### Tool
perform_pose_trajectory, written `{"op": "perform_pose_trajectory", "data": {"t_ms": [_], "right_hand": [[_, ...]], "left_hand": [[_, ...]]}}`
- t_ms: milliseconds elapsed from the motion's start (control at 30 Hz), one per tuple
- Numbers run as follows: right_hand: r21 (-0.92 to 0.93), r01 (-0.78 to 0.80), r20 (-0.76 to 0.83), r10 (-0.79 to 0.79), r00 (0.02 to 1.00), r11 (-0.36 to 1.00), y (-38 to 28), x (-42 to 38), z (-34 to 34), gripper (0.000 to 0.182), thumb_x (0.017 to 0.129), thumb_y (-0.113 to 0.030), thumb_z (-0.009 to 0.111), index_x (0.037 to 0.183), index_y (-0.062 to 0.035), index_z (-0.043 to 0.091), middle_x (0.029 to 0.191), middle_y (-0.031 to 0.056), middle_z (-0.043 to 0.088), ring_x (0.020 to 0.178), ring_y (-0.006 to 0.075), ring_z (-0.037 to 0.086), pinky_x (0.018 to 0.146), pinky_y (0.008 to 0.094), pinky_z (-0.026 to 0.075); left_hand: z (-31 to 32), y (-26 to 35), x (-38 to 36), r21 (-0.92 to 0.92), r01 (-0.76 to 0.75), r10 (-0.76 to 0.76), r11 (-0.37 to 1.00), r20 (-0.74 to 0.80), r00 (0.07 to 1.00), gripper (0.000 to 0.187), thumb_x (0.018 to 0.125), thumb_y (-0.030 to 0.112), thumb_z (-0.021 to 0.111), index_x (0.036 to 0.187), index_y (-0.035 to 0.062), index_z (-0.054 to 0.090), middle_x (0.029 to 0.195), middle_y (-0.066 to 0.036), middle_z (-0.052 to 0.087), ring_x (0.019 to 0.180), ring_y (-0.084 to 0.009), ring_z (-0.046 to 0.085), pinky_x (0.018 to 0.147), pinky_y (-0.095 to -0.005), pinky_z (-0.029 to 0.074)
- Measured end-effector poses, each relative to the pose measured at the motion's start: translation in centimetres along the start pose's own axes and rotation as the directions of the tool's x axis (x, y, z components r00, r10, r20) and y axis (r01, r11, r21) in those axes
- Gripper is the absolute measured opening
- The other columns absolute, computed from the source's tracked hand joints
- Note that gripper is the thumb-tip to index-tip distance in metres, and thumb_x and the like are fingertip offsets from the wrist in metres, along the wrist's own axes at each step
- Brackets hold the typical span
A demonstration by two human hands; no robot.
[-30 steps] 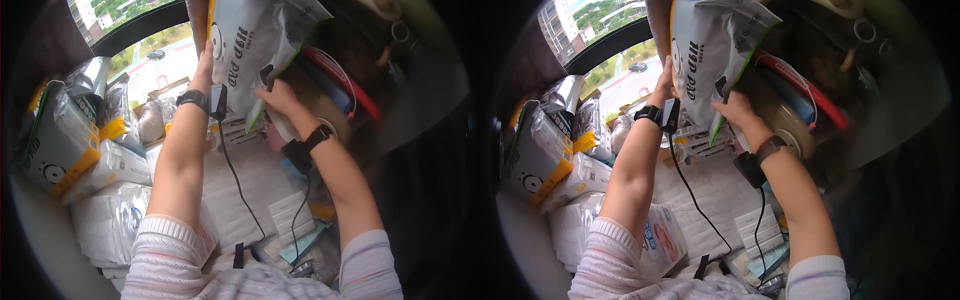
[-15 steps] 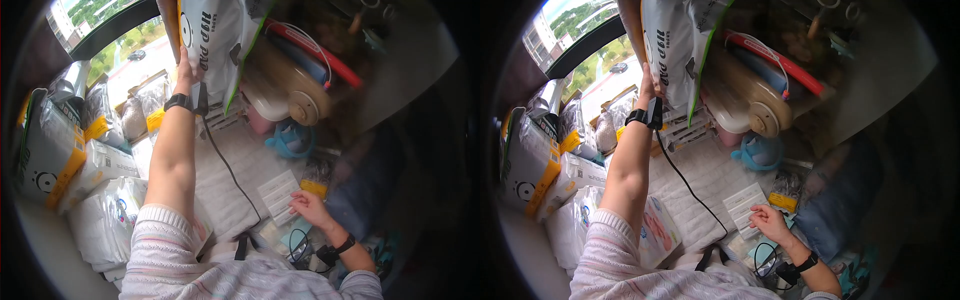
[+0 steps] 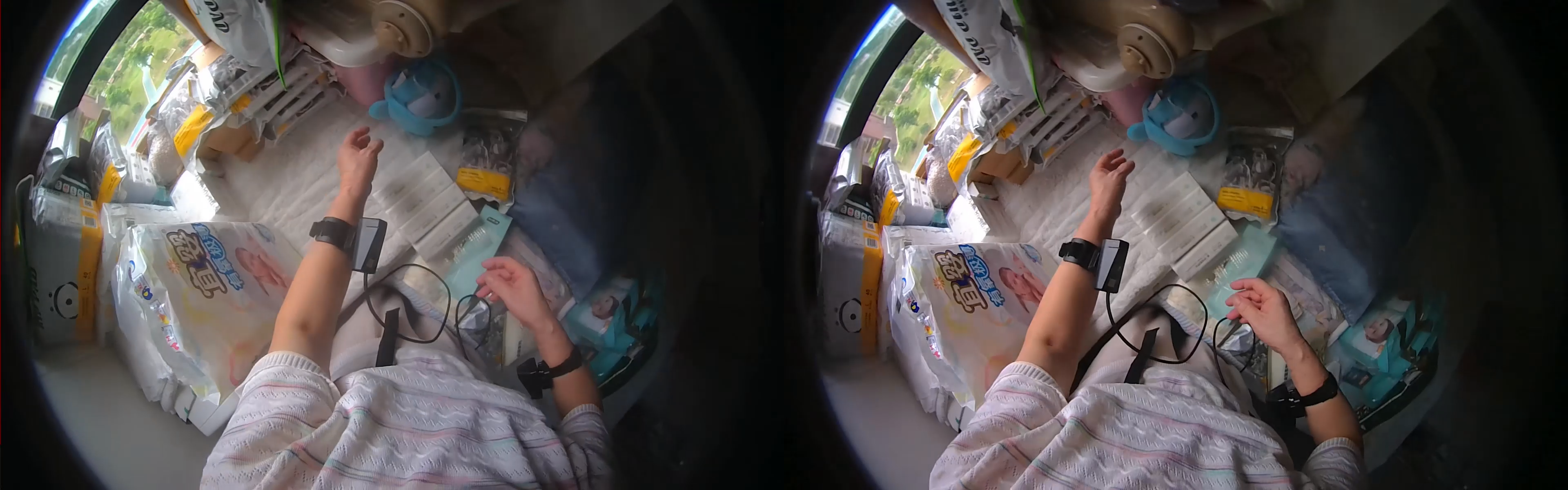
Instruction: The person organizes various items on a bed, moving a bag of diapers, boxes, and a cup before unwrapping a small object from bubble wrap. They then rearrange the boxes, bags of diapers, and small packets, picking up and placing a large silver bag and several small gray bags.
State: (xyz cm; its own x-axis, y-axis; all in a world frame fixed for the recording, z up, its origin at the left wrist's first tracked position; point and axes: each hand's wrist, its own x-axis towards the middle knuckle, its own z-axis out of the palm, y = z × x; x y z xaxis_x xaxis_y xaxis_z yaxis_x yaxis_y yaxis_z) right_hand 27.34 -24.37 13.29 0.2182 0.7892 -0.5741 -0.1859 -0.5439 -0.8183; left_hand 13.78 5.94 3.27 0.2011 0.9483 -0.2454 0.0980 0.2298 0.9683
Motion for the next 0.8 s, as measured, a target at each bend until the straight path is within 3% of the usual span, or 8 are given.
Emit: {"op": "perform_pose_trajectory", "data": {"t_ms": [133, 167, 233, 267, 400, 433, 600, 800], "right_hand": [[0.080, -0.063, -0.081, 0.069, 0.994, 0.995, 4.3, -3.3, -3.0, 0.024, 0.088, -0.011, 0.050, 0.109, 0.0005, 0.050, 0.088, 0.0092, 0.062, 0.072, 0.0117, 0.060, 0.060, 0.0206, 0.045], [0.076, -0.082, -0.097, 0.089, 0.991, 0.994, 5.2, -3.8, -3.5, 0.025, 0.088, -0.011, 0.050, 0.110, 0.0003, 0.050, 0.088, 0.0091, 0.062, 0.072, 0.0120, 0.060, 0.060, 0.0209, 0.045], [0.085, -0.120, -0.126, 0.130, 0.984, 0.989, 7.1, -5.0, -4.5, 0.025, 0.088, -0.012, 0.050, 0.110, 0.0000, 0.050, 0.089, 0.0090, 0.062, 0.072, 0.0123, 0.060, 0.060, 0.0213, 0.045], [0.078, -0.124, -0.136, 0.134, 0.982, 0.989, 8.1, -5.5, -5.0, 0.025, 0.087, -0.012, 0.051, 0.110, -0.0004, 0.050, 0.089, 0.0088, 0.062, 0.072, 0.0125, 0.060, 0.060, 0.0218, 0.045], [0.142, -0.172, -0.172, 0.196, 0.965, 0.975, 10.3, -7.2, -6.6, 0.025, 0.087, -0.014, 0.052, 0.109, -0.0013, 0.051, 0.089, 0.0082, 0.062, 0.071, 0.0128, 0.060, 0.059, 0.0227, 0.045], [0.133, -0.197, -0.195, 0.220, 0.956, 0.971, 10.7, -7.6, -7.1, 0.026, 0.086, -0.015, 0.052, 0.108, -0.0014, 0.052, 0.088, 0.0075, 0.062, 0.070, 0.0128, 0.060, 0.058, 0.0226, 0.045], [0.181, -0.321, -0.328, 0.365, 0.871, 0.930, 15.5, -10.0, -10.2, 0.030, 0.086, -0.018, 0.053, 0.111, -0.0020, 0.051, 0.094, 0.0078, 0.059, 0.079, 0.0129, 0.059, 0.062, 0.0250, 0.046], [-0.089, -0.405, -0.600, 0.276, 0.751, 0.910, 30.2, -13.4, -13.4, 0.037, 0.074, -0.022, 0.064, 0.100, 0.0027, 0.057, 0.093, 0.0102, 0.062, 0.083, 0.0211, 0.059, 0.072, 0.0286, 0.047]], "left_hand": [[0.7, -4.4, -4.7, 0.619, -0.106, -0.155, 0.778, 0.353, 0.923, 0.060, 0.066, 0.027, 0.067, 0.117, 0.0001, 0.050, 0.110, -0.026, 0.054, 0.099, -0.0332, 0.055, 0.085, -0.0349, 0.043], [0.8, -5.1, -4.8, 0.622, -0.108, -0.168, 0.775, 0.367, 0.915, 0.060, 0.066, 0.027, 0.067, 0.117, 0.0001, 0.050, 0.110, -0.026, 0.054, 0.099, -0.0332, 0.055, 0.085, -0.0349, 0.043], [1.4, -6.4, -5.2, 0.731, -0.362, 0.137, 0.579, 0.351, 0.927, 0.072, 0.062, 0.036, 0.069, 0.121, 0.0005, 0.047, 0.111, -0.025, 0.053, 0.101, -0.0350, 0.053, 0.087, -0.0358, 0.042], [1.5, -7.0, -5.5, 0.729, -0.365, 0.121, 0.579, 0.366, 0.923, 0.072, 0.062, 0.036, 0.069, 0.121, 0.0005, 0.047, 0.111, -0.025, 0.053, 0.101, -0.0350, 0.053, 0.087, -0.0358, 0.042], [-0.2, -10.7, -5.4, 0.564, 0.045, -0.019, 0.824, -0.051, 0.999, 0.080, 0.067, 0.031, 0.074, 0.127, -0.0061, 0.037, 0.105, -0.018, 0.054, 0.095, -0.0233, 0.053, 0.082, -0.0307, 0.042], [-0.8, -11.1, -6.0, 0.472, 0.129, -0.140, 0.872, -0.013, 0.990, 0.086, 0.068, 0.032, 0.075, 0.129, -0.0085, 0.030, 0.109, -0.018, 0.052, 0.096, -0.0225, 0.051, 0.083, -0.0296, 0.041], [-1.3, -11.9, -7.8, 0.391, 0.157, -0.183, 0.907, 0.029, 0.983, 0.087, 0.070, 0.038, 0.072, 0.131, -0.0037, 0.027, 0.108, -0.013, 0.053, 0.085, -0.0140, 0.050, 0.069, -0.0271, 0.040], [-1.4, -11.0, -10.0, 0.370, 0.199, -0.238, 0.907, 0.064, 0.969, 0.079, 0.075, 0.036, 0.068, 0.132, -0.0023, 0.029, 0.100, -0.009, 0.054, 0.090, -0.0157, 0.050, 0.072, -0.0297, 0.041]]}}
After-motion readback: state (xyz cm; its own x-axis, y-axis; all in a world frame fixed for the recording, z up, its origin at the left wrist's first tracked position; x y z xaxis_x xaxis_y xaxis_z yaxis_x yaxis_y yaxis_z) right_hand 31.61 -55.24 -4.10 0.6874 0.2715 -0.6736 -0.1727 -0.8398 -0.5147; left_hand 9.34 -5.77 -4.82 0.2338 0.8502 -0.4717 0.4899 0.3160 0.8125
